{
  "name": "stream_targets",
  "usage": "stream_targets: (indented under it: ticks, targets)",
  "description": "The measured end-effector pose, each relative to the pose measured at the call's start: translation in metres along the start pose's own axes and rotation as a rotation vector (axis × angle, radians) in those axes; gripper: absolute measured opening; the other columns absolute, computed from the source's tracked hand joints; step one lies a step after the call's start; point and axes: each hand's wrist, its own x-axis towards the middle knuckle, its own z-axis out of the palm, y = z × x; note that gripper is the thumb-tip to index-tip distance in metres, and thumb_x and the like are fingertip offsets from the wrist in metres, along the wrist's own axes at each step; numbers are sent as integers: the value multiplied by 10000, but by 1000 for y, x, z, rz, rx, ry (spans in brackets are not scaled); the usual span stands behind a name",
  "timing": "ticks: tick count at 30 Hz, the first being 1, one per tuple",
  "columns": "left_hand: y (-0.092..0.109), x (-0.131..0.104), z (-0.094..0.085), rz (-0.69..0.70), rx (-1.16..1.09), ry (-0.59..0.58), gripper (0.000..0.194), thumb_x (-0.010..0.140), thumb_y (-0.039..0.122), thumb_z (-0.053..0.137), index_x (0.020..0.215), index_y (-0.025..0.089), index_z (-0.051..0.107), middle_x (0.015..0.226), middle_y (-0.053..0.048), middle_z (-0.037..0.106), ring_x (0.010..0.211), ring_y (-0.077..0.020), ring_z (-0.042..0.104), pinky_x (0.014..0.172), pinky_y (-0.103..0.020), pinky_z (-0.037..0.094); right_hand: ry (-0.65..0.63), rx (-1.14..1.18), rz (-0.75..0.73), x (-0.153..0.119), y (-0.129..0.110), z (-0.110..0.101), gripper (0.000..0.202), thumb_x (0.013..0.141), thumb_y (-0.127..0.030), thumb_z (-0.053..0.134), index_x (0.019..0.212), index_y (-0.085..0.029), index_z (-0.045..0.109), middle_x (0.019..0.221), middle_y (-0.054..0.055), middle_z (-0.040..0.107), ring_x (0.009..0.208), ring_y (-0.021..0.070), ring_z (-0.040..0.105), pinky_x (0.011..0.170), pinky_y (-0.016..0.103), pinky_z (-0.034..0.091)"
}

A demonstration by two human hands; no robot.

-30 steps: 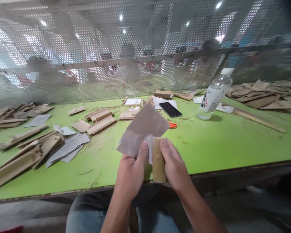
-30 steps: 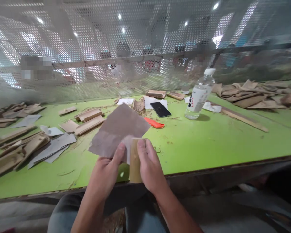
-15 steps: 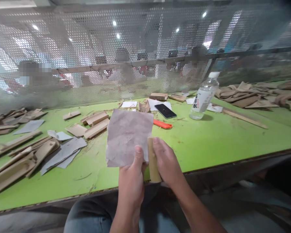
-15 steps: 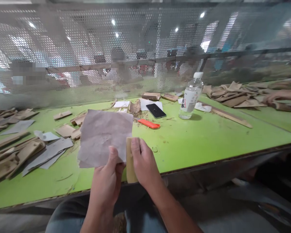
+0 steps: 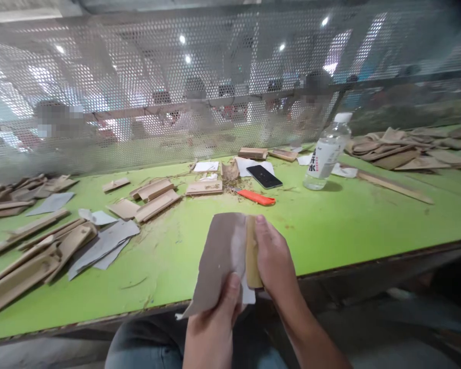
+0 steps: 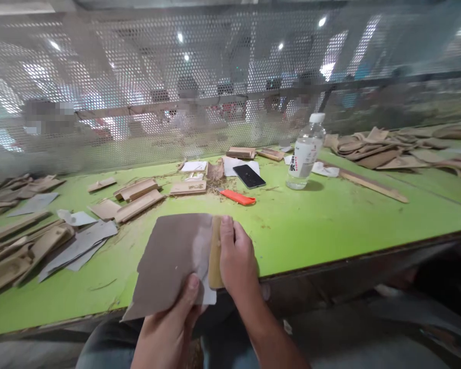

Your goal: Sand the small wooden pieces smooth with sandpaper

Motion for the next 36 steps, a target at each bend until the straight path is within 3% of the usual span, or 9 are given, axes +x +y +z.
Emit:
stream_targets:
  ticks: [4,11,16,20,25,28,31,36]
  targets:
    - [3,-2,0,33,-79,14,191,854,205,835,1036,152,812,1166,-107,796,1098,-243,746,829,-238,616,-32,-25,29,1,-4,2,599,975,-753,327,842,-238,601,837,62,691,855,281,625,769,377,424]
    - [26,8,31,110,-278,-28,131,921,136,750,1036,161,805,1138,-95,808,1105,-219,756,878,-238,609,-91,-59,-36,-1,-4,7,542,1000,-676,326,939,-233,632,997,139,735,1051,347,640,873,426,421]
    - [38,22,47,201,-309,-128,140,906,158,772,1042,162,804,1135,-100,812,1095,-236,761,910,-275,607,-81,-31,-80,-7,-3,6,520,1022,-643,314,940,-235,625,985,115,733,974,306,650,828,394,431]
    - [31,17,41,170,-284,-157,165,902,185,781,1063,163,807,1162,-108,804,1108,-252,754,927,-299,604,-7,-25,-115,-9,-2,3,527,1015,-659,332,833,-240,593,818,72,698,825,270,628,758,368,428]
    - [2,1,7,73,-92,-152,274,840,287,860,1084,171,811,1193,-103,792,1124,-254,738,902,-267,599,44,22,-9,-2,1,0,589,975,-713,356,878,-222,666,919,105,750,922,298,666,787,367,447]
    - [-11,-4,-7,11,-83,-59,324,777,274,908,1071,179,812,1165,-93,801,1081,-266,754,839,-267,622,44,5,44,2,2,-1,638,956,-764,352,864,-223,678,894,93,752,894,297,665,771,363,450]
    - [-7,-6,-4,6,-130,-79,291,773,238,906,1043,173,818,1161,-94,801,1079,-260,756,807,-239,622,32,-28,27,3,0,1,635,976,-747,321,862,-225,665,864,86,739,857,290,655,749,360,438]
    - [20,5,25,98,-290,-105,201,829,128,834,1021,185,813,1113,-89,814,1098,-248,756,850,-267,629,-54,-65,-53,-1,-5,3,542,1013,-652,355,858,-225,650,880,95,735,858,286,645,775,366,428]
